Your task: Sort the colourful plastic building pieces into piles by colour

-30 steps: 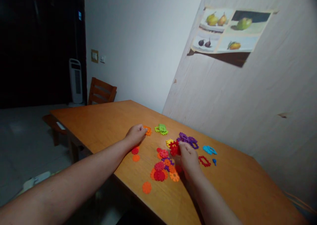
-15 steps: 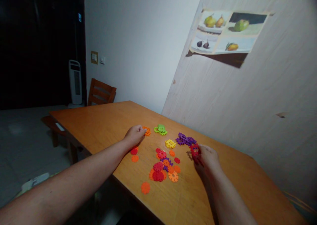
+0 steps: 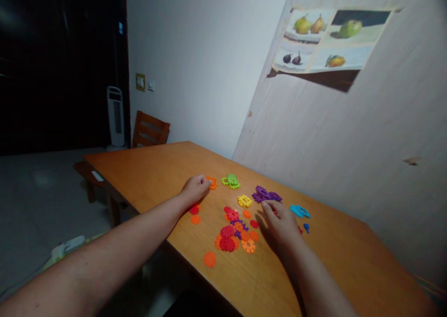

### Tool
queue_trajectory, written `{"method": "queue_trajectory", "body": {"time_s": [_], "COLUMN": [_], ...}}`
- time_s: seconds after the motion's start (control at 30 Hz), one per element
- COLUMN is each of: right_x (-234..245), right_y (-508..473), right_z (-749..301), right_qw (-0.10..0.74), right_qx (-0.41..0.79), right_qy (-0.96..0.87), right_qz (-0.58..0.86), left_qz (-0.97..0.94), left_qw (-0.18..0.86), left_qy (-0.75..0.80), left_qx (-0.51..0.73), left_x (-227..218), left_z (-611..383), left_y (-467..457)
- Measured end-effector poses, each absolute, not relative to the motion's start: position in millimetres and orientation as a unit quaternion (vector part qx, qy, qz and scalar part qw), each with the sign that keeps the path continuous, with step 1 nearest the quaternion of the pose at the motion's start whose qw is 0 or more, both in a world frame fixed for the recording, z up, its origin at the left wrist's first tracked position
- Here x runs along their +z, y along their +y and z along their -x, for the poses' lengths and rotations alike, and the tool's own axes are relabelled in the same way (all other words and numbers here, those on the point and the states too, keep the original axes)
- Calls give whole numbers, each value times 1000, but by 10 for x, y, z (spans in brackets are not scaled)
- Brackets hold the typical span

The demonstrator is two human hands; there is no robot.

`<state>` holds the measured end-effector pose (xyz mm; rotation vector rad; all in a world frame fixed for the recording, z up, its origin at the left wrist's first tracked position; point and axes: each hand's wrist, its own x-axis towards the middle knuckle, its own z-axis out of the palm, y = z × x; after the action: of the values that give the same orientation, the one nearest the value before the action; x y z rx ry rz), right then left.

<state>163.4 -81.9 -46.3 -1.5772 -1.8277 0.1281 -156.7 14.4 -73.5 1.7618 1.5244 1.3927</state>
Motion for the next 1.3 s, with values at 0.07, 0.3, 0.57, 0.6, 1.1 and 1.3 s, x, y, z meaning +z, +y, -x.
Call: {"method": "queue_trajectory", "body": {"time_s": [0.07, 0.3, 0.57, 0.6, 1.1, 1.3], "right_x": [-479, -490, -401, -392, -389, -335], "right_y": [-874, -963, -980, -1003, -1083, -1128], "right_z": [-1435, -1250, -1268, -1269, -1235, -1187], "right_qw": [315, 290, 277, 254, 149, 165], "right_qx": [89, 182, 236, 253, 224, 186], "right_qy": [-747, -772, -740, -740, -759, -753], "right_qz": [579, 535, 566, 569, 593, 609], "left_qz": [-633, -668, -871, -881, -853, -756], "left_qw": [218, 275, 221, 208, 240, 223], "left_qy": [543, 521, 407, 400, 388, 401], "left_qx": [507, 456, 162, 144, 254, 467], "left_x": [-713, -588, -456, -464, -421, -281], "left_z": [1565, 1630, 1863, 1847, 1289, 1012], "left_y": [90, -313, -1109, -1159, -745, -216]}}
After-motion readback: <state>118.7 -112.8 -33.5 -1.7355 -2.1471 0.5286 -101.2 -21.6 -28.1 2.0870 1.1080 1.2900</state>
